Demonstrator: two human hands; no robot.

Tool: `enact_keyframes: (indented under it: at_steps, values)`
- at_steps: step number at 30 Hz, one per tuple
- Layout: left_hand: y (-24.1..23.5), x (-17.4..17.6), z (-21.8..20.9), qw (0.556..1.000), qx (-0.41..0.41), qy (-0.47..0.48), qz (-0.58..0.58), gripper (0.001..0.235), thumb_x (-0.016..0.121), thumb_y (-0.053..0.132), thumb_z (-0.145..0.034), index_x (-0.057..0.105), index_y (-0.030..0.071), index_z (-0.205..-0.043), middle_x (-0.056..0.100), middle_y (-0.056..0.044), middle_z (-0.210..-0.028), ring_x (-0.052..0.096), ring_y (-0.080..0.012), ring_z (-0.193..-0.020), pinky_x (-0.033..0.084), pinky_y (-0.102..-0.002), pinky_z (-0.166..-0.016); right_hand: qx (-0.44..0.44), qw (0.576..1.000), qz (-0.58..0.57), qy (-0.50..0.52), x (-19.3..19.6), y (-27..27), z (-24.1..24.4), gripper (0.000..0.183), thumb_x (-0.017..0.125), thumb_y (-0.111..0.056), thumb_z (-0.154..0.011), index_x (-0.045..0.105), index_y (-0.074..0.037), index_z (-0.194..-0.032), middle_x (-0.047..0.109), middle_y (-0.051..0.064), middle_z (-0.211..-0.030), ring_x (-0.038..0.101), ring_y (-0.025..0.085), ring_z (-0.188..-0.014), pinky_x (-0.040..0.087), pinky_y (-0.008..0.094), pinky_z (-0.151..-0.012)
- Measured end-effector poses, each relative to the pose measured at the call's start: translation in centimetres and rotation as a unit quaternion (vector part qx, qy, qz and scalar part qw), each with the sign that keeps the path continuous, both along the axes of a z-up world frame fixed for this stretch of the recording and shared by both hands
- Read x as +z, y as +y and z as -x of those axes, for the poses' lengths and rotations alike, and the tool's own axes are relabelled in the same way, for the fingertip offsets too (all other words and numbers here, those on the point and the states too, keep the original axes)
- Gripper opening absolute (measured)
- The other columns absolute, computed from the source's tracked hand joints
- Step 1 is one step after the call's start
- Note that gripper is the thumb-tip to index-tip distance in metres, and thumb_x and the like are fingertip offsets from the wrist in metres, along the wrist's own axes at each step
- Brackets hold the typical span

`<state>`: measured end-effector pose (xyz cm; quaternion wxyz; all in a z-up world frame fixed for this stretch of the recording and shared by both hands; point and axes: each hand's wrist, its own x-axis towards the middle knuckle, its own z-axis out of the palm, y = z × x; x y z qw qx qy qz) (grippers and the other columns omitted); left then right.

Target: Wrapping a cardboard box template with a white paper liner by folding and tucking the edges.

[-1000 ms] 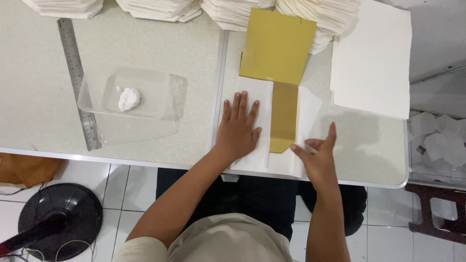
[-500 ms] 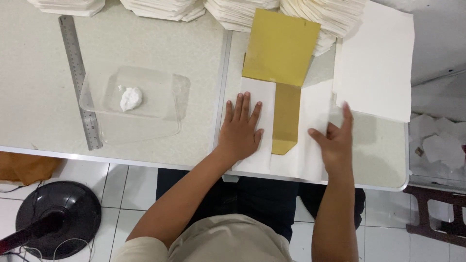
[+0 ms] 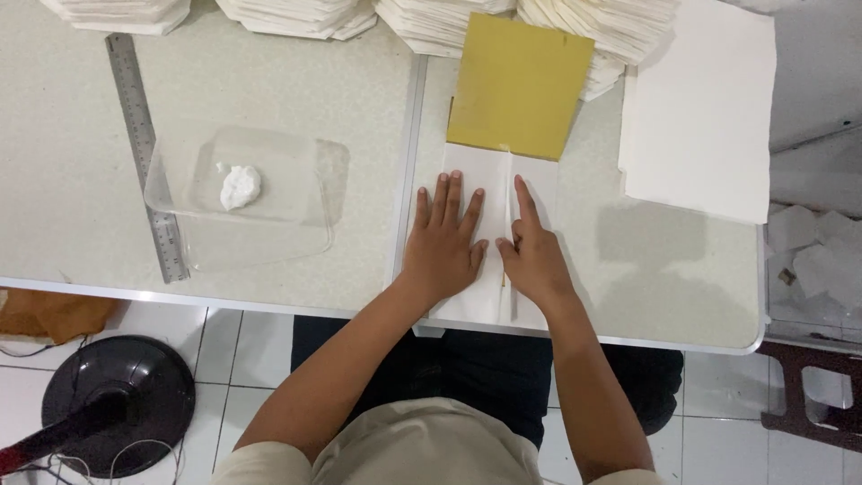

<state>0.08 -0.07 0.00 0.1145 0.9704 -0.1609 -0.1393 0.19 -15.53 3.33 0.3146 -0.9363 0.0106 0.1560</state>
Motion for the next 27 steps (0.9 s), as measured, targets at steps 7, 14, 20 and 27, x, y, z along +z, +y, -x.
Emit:
enact_keyframes:
  at_steps: [7, 14, 20, 27]
  values:
    - [-0.1, -0.3, 0.0, 1.0, 0.005, -0.001, 0.002, 0.069, 0.021, 0.045, -0.104, 0.009, 0.015, -0.164, 0.001, -0.024, -0.169, -0.001, -0.0393, -0.157, -0.004, -0.059, -0.122, 0.042, 0.999, -0.023, 0.016, 0.3, -0.5, 0.3, 0.079, 0.051, -0.004, -0.101, 0.01, -0.018, -0.167, 0.06, 0.007, -0.084, 0.061, 0.023, -0.075, 0.051, 0.036, -0.072]
    - [-0.1, -0.3, -0.1, 1.0, 0.001, 0.0, -0.013, 0.068, 0.019, 0.047, -0.105, 0.008, 0.015, -0.165, 0.0, -0.023, -0.169, -0.002, -0.0389, -0.157, -0.003, -0.059, -0.122, 0.079, 0.995, -0.043, 0.041, 1.3, 0.1, 1.2, 0.076, 0.045, -0.009, -0.104, 0.002, -0.016, -0.166, 0.067, 0.009, -0.088, 0.064, 0.026, -0.08, 0.05, 0.04, -0.074]
    - [0.1, 0.1, 0.0, 1.0, 0.011, 0.003, 0.028, 0.078, 0.016, 0.062, -0.103, 0.013, 0.014, -0.164, 0.003, -0.023, -0.169, -0.001, -0.0397, -0.157, -0.005, -0.058, -0.122, 0.085, 0.991, -0.092, 0.036, 0.2, -1.0, 1.8, 0.08, 0.045, -0.005, -0.102, -0.005, -0.013, -0.165, 0.07, 0.013, -0.094, 0.066, 0.03, -0.09, 0.05, 0.042, -0.082]
    - [0.0, -0.1, -0.1, 1.0, 0.011, 0.015, 0.022, 0.082, 0.026, 0.065, -0.1, 0.011, 0.015, -0.164, 0.001, -0.024, -0.169, -0.002, -0.0391, -0.157, -0.006, -0.058, -0.122, 0.054, 0.988, -0.141, 0.037, -0.9, -3.7, -0.2, 0.091, 0.055, -0.006, -0.098, -0.006, -0.015, -0.165, 0.073, 0.011, -0.092, 0.066, 0.028, -0.093, 0.05, 0.04, -0.089]
